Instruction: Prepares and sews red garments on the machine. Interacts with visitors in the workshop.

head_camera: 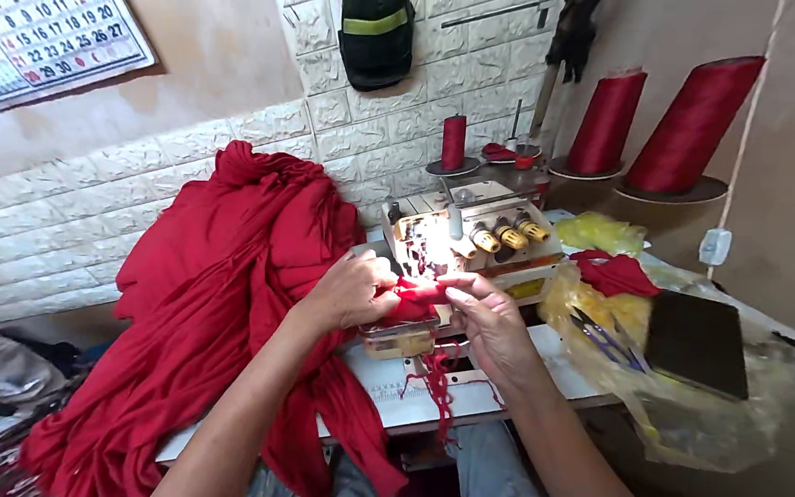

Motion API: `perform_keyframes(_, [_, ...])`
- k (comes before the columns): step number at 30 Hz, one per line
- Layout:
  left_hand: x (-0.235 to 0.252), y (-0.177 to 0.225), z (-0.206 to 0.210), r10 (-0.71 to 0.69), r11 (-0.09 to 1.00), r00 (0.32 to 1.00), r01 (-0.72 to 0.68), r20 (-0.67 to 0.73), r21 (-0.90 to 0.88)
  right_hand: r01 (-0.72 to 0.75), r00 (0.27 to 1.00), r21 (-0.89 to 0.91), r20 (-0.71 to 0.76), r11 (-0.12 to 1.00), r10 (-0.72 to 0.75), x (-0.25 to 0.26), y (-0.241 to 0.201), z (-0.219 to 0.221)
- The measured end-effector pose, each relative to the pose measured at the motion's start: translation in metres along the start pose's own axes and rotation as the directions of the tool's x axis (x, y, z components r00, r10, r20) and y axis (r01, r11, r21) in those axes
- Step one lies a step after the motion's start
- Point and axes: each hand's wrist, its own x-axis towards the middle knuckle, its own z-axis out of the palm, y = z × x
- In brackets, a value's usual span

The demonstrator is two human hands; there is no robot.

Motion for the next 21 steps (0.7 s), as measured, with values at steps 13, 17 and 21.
perform_keyframes(13, [-0.014,0.007,-0.011,0.059,0.915,0.997,-0.071,-0.041,-0.398,0.036,0.986,-0.17,0.168,0.985,-0.007,0.004,-0.013,0.008])
perform_keyframes(17, [-0.017,0.021,-0.02,0.038,0.866,0.999,-0.045,-0.025,-0.498,0.212,0.898,-0.5,0.439,0.839,0.035,0.005,-0.013,0.012])
perform_keyframes(21, [-0.006,0.031,-0.015,-0.026,0.926,0.999,0.041,0.045,-0.376,0.324,0.889,-0.645,0.458,0.692,0.011,-0.005,-0.009,0.025])
